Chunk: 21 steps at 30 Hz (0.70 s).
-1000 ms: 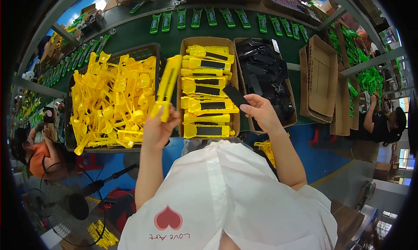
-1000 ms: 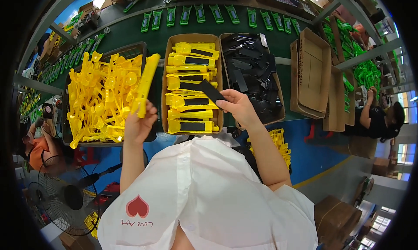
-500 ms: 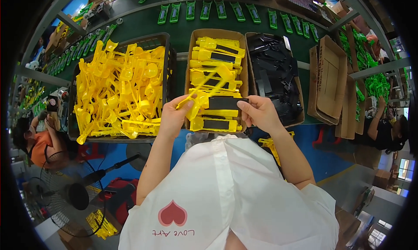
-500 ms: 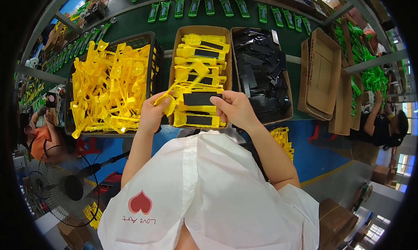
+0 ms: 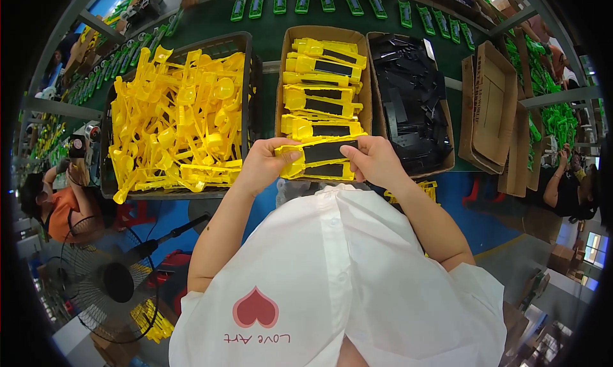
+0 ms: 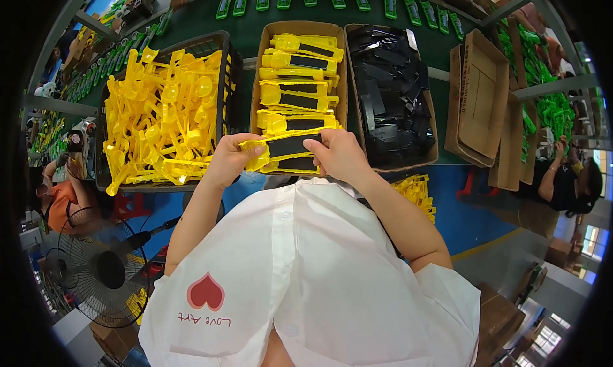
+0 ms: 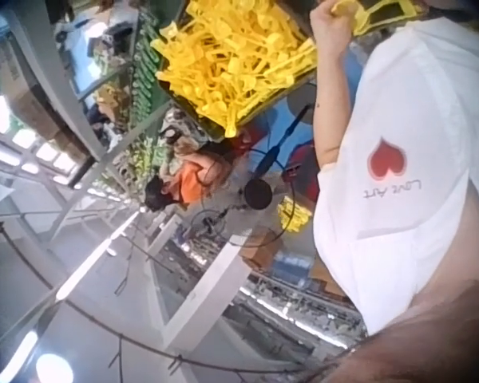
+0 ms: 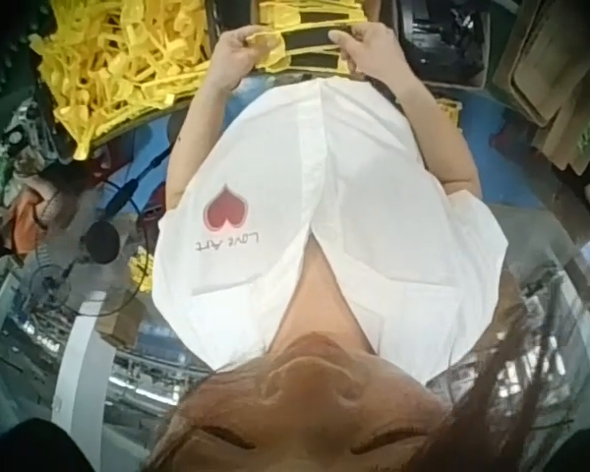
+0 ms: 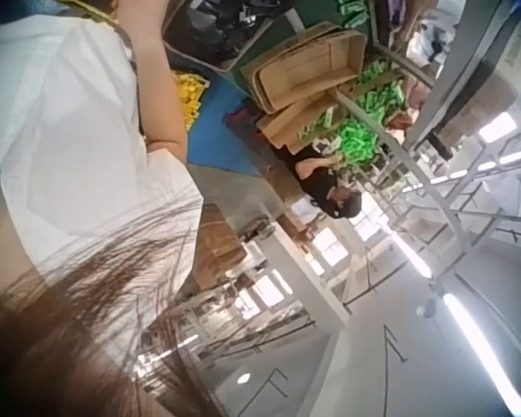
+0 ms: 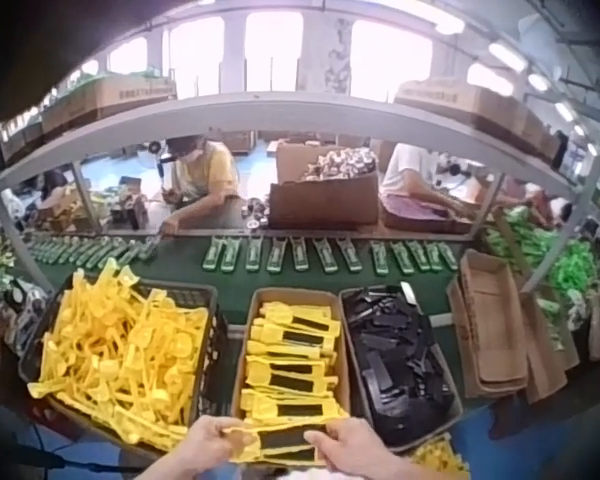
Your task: Assembling solar light components by attaching black panels into yellow plastic frames.
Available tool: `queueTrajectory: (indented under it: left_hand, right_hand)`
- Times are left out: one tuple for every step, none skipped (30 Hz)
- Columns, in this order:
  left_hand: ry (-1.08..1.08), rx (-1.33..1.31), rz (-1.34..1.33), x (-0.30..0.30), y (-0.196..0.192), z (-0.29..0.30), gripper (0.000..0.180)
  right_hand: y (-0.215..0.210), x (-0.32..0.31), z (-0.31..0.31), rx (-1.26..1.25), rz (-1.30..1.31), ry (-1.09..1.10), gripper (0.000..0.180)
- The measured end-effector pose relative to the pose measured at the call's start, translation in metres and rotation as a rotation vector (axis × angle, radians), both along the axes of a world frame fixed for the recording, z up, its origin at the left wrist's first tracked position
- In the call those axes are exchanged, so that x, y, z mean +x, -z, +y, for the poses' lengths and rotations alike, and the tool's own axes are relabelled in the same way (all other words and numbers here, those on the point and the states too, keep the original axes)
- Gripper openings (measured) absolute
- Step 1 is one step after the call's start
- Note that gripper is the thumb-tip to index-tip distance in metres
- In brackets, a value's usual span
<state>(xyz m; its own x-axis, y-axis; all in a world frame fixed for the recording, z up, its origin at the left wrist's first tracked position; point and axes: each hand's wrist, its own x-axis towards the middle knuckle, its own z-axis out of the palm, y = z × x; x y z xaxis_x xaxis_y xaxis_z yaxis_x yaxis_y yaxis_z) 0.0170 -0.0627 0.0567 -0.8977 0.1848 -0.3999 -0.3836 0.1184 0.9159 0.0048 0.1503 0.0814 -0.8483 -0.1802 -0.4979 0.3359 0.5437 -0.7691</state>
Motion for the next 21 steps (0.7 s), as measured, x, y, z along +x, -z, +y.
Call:
queueTrajectory:
  left_hand:
    - [0.008,0.001,-0.001,0.001,0.005,0.0,0.018]
    - [-0.001,0.018,0.018,0.004,0.011,0.0,0.018]
    - [-0.009,0.035,0.036,0.005,0.014,0.0,0.017]
    - [-0.004,0.035,0.035,0.005,0.015,0.0,0.017]
    - [0.039,-0.042,0.097,0.004,0.015,0.001,0.016]
    - [0.082,-0.12,0.157,0.004,0.014,0.001,0.015]
    - [0.082,-0.12,0.155,0.004,0.016,-0.001,0.015]
    - [0.085,-0.042,0.162,0.003,0.018,-0.004,0.015]
    - [0.088,0.035,0.169,0.002,0.019,-0.007,0.015]
    - [0.088,0.035,0.166,0.001,0.019,-0.008,0.015]
    - [0.12,0.018,0.204,0.0,0.016,-0.008,0.016]
    - [0.152,0.002,0.242,0.0,0.014,-0.008,0.017]
    - [0.155,0.004,0.238,0.001,0.011,-0.006,0.017]
    - [0.255,-0.349,0.42,0.0,0.009,0.002,0.019]
    - [0.346,-0.71,0.594,0.002,0.005,0.009,0.023]
    - [0.349,-0.708,0.591,0.002,-0.001,0.021,0.023]
    - [0.413,-0.857,0.446,-0.001,-0.009,0.036,0.027]
    - [0.477,-1.001,0.295,-0.005,-0.012,0.044,0.031]
    - [0.455,-1.002,0.348,-0.009,0.002,0.047,0.032]
    - [0.463,-1.002,0.348,-0.012,0.006,0.049,0.032]
    - [0.42,-0.939,0.378,-0.015,0.008,0.053,0.029]
  right_hand:
    - [0.004,-0.001,-0.001,0.057,0.022,-0.013,0.028]
    - [0.01,-0.001,-0.001,0.114,0.044,-0.028,0.029]
    - [0.021,-0.002,0.001,0.251,0.22,-0.167,0.029]
    - [0.025,-0.001,0.003,0.252,0.218,-0.161,0.029]
    - [0.023,-0.001,-0.001,0.457,0.37,-0.211,0.03]
    - [0.022,-0.001,-0.002,0.663,0.522,-0.261,0.032]
    - [0.02,0.0,0.0,0.623,0.551,-0.187,0.041]
    - [0.021,-0.002,0.004,0.622,0.55,-0.186,0.041]
    - [0.025,-0.005,0.009,0.49,0.567,-0.155,0.04]
    - [0.027,-0.009,0.013,0.357,0.582,-0.124,0.039]
    - [0.008,-0.017,0.013,0.109,0.007,-0.098,0.037]
    - [0.013,-0.016,0.015,0.109,0.003,-0.095,0.037]
    - [0.023,-0.014,0.017,0.146,0.085,-0.119,0.035]
    - [0.032,-0.014,0.021,0.188,0.17,-0.137,0.034]
    - [0.036,-0.012,0.018,0.265,0.209,-0.153,0.034]
    - [0.037,-0.009,0.015,0.266,0.205,-0.151,0.034]
    - [0.037,-0.008,0.012,0.253,0.264,-0.168,0.033]
    - [0.038,-0.007,0.01,0.24,0.323,-0.184,0.032]
    - [0.043,-0.006,0.011,0.235,0.357,-0.176,0.035]
    - [0.044,-0.005,0.011,0.234,0.353,-0.17,0.035]
    - [0.045,-0.003,0.013,0.135,0.331,-0.117,0.038]
